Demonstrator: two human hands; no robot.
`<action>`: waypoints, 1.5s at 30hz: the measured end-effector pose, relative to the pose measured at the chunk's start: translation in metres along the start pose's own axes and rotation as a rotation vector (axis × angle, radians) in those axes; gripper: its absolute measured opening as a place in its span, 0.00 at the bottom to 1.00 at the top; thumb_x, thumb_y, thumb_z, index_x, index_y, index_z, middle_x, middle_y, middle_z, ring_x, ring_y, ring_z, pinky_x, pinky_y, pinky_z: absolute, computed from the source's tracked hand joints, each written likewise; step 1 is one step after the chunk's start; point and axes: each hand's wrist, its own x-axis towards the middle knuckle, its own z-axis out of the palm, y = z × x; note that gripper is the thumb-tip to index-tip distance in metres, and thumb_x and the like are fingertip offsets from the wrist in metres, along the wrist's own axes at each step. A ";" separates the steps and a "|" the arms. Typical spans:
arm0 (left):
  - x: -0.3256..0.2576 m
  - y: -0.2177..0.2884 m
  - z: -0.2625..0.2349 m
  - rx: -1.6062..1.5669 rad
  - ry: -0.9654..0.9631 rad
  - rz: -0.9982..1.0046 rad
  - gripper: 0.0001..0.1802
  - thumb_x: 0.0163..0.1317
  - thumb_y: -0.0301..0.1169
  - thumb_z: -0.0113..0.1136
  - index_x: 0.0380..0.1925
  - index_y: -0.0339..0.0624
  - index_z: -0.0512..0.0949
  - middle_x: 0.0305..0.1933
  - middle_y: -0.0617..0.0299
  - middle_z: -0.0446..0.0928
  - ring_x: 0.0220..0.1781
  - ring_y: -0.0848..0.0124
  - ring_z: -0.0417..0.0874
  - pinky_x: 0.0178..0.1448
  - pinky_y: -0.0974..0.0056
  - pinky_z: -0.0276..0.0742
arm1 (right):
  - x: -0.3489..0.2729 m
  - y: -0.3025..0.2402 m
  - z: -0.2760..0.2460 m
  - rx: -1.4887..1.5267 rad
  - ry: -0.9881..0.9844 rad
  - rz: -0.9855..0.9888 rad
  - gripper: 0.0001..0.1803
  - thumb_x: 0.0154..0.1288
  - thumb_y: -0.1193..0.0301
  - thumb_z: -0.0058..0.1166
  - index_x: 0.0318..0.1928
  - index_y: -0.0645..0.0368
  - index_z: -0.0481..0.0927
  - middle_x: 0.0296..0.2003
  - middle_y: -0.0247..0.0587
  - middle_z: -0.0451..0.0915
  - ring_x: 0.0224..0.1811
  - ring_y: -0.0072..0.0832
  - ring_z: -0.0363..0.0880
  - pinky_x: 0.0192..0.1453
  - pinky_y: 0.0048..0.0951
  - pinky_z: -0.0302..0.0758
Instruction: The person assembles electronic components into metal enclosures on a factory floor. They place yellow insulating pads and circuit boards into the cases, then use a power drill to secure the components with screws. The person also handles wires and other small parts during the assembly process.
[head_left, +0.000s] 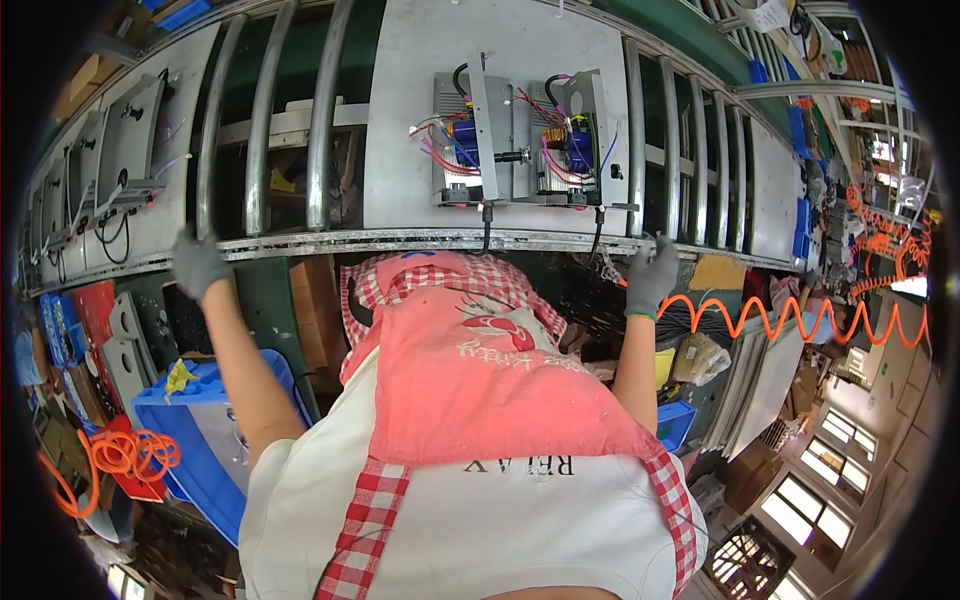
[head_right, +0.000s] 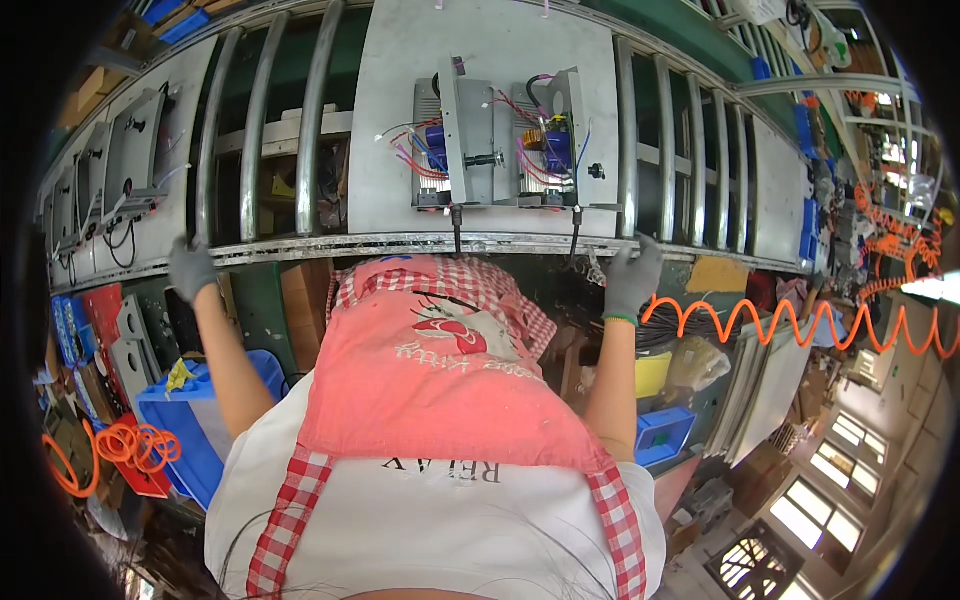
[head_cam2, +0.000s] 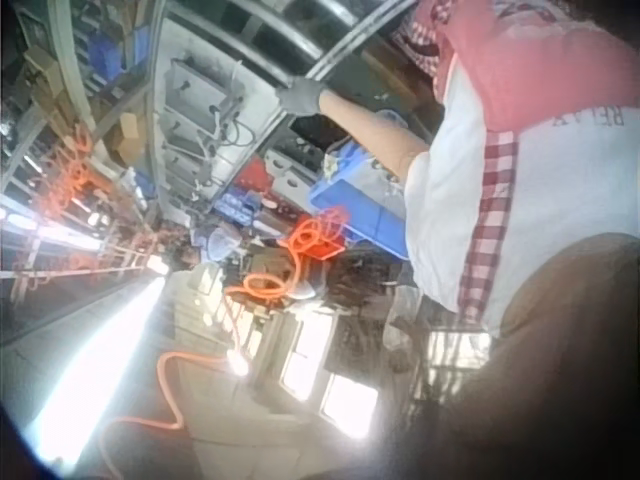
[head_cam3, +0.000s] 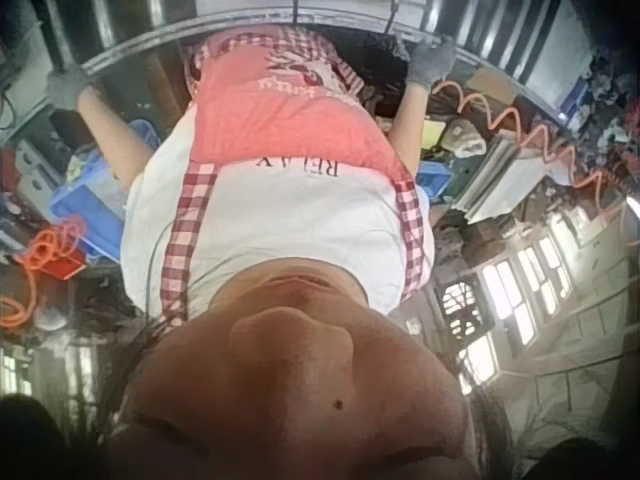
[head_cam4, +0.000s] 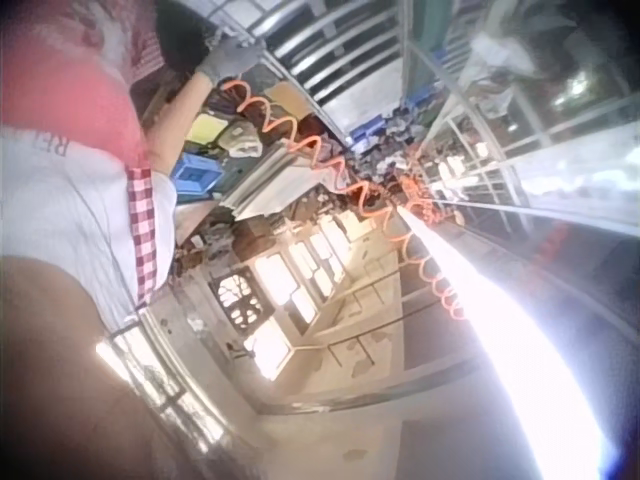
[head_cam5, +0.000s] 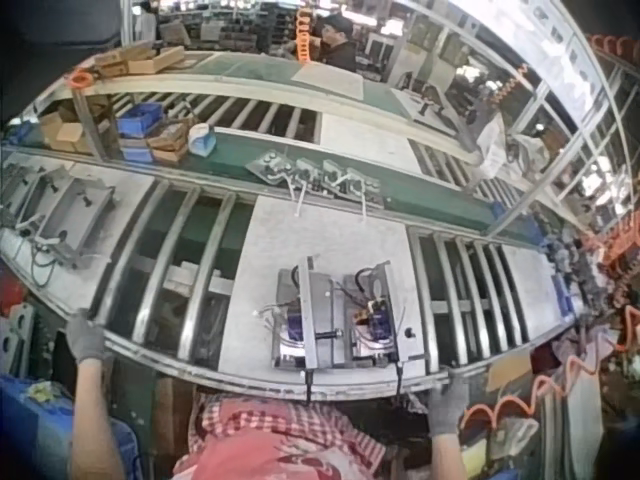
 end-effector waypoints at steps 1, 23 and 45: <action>0.004 -0.030 -0.003 0.220 -0.036 -0.163 0.24 0.55 0.45 0.57 0.51 0.49 0.77 0.51 0.49 0.78 0.53 0.52 0.79 0.55 0.53 0.74 | -0.005 0.024 0.008 -0.230 -0.166 -0.069 0.18 0.60 0.63 0.55 0.46 0.63 0.76 0.41 0.49 0.80 0.41 0.42 0.79 0.50 0.37 0.74; -0.009 -0.249 0.155 -0.312 0.131 -0.290 0.14 0.58 0.35 0.53 0.38 0.38 0.79 0.38 0.45 0.79 0.35 0.55 0.79 0.45 0.53 0.75 | 0.028 0.136 0.167 -0.312 -1.453 0.775 0.20 0.49 0.55 0.61 0.38 0.56 0.81 0.38 0.43 0.82 0.35 0.37 0.81 0.41 0.40 0.78; -0.041 0.018 0.026 -2.865 -0.657 -0.332 0.10 0.67 0.34 0.50 0.42 0.39 0.70 0.29 0.67 0.65 0.15 0.83 0.55 0.15 0.78 0.55 | -0.042 -0.006 -0.100 2.157 -1.235 0.237 0.34 0.47 0.66 0.57 0.58 0.54 0.66 0.26 0.36 0.67 0.30 0.32 0.69 0.32 0.27 0.71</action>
